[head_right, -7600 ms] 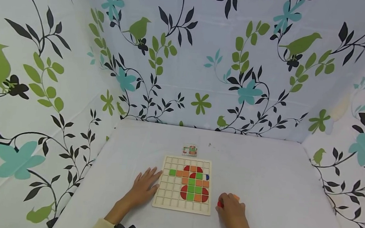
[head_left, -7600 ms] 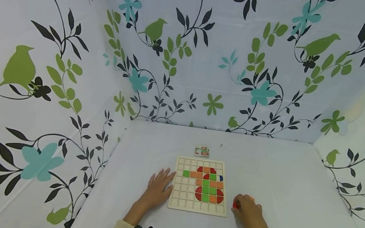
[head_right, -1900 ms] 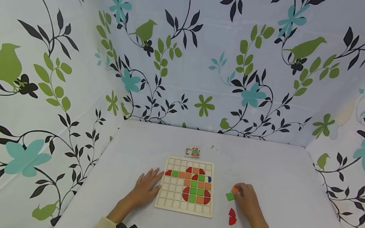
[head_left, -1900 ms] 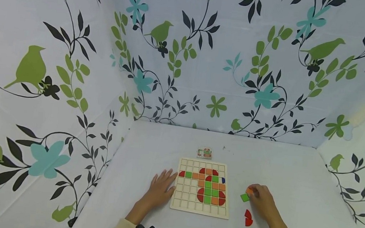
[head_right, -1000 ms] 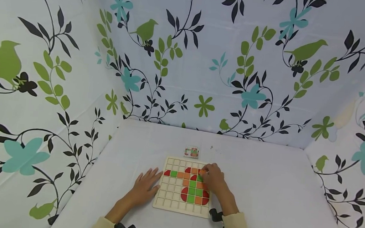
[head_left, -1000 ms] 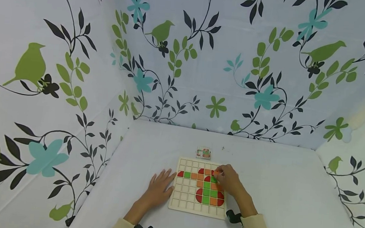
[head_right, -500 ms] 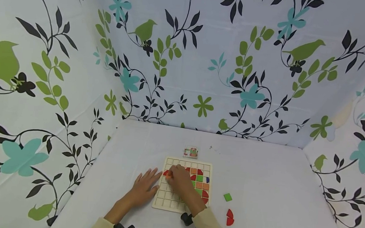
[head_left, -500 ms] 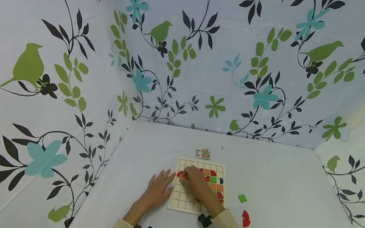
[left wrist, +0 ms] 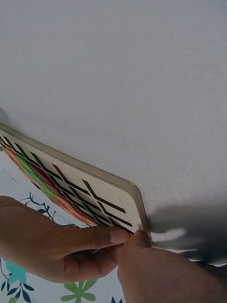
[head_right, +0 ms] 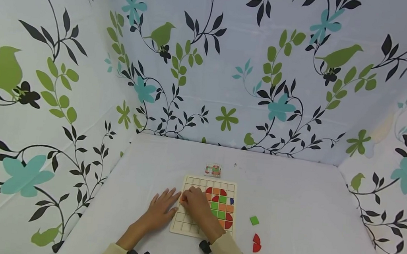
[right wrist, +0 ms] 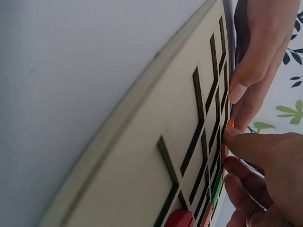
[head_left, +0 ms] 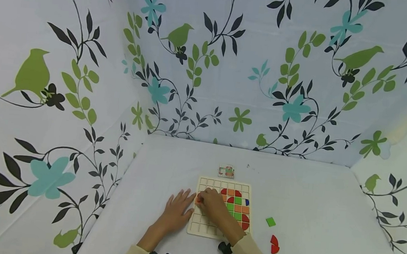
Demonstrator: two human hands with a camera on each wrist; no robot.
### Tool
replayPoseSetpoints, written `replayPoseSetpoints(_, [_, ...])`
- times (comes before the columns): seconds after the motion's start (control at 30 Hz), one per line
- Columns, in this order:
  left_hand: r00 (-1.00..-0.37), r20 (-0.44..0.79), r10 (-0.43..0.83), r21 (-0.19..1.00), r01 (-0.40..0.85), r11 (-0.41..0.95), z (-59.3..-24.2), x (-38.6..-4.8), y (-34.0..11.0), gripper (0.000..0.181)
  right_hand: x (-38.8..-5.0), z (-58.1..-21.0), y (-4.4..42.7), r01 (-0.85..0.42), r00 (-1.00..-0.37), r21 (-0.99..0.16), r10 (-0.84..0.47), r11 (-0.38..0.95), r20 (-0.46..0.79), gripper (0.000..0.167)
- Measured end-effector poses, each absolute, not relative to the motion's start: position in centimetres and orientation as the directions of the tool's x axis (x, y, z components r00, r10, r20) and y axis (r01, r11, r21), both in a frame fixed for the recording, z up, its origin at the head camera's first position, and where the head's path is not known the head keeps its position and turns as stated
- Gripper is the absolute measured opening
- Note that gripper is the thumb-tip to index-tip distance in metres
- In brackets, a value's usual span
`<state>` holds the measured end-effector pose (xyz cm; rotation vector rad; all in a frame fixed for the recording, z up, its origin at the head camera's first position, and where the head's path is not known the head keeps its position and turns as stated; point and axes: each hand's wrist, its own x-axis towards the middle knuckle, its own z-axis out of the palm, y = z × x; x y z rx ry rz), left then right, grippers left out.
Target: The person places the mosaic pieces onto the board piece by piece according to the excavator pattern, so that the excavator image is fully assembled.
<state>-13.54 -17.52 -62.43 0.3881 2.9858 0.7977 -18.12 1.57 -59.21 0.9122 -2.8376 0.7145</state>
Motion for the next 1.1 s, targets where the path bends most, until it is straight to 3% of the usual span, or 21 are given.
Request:
replayPoseSetpoints(0.33, [-0.962, 0.084, 0.261, 0.498, 0.268, 0.825, -61.8, -13.7, -17.3, 0.055, -18.0, -58.7, 2.3, -0.573, -0.819, -0.364, -0.526, 0.734, 0.228, 0.008])
replayPoseSetpoints(0.6, [-0.967, 0.043, 0.250, 0.506, 0.237, 0.829, -62.1, -13.7, -17.1, 0.056, -16.9, -57.2, 5.4, -0.491, -0.867, -0.502, -0.455, 0.712, 0.203, 0.014])
replayPoseSetpoints(0.87, [-0.974, 0.012, 0.225, 0.498, 0.201, 0.843, -62.0, -13.6, -16.9, 0.057, -14.4, -55.7, 12.9, -0.149, -0.979, -0.675, -0.206, 0.723, -0.005, 0.023])
replayPoseSetpoints(1.1, [-0.977, 0.042, 0.209, 0.511, 0.201, 0.836, -61.9, -13.3, -17.0, 0.056, -12.8, -57.3, 19.8, 0.051, -0.998, -0.562, 0.024, 0.826, -0.055, 0.048])
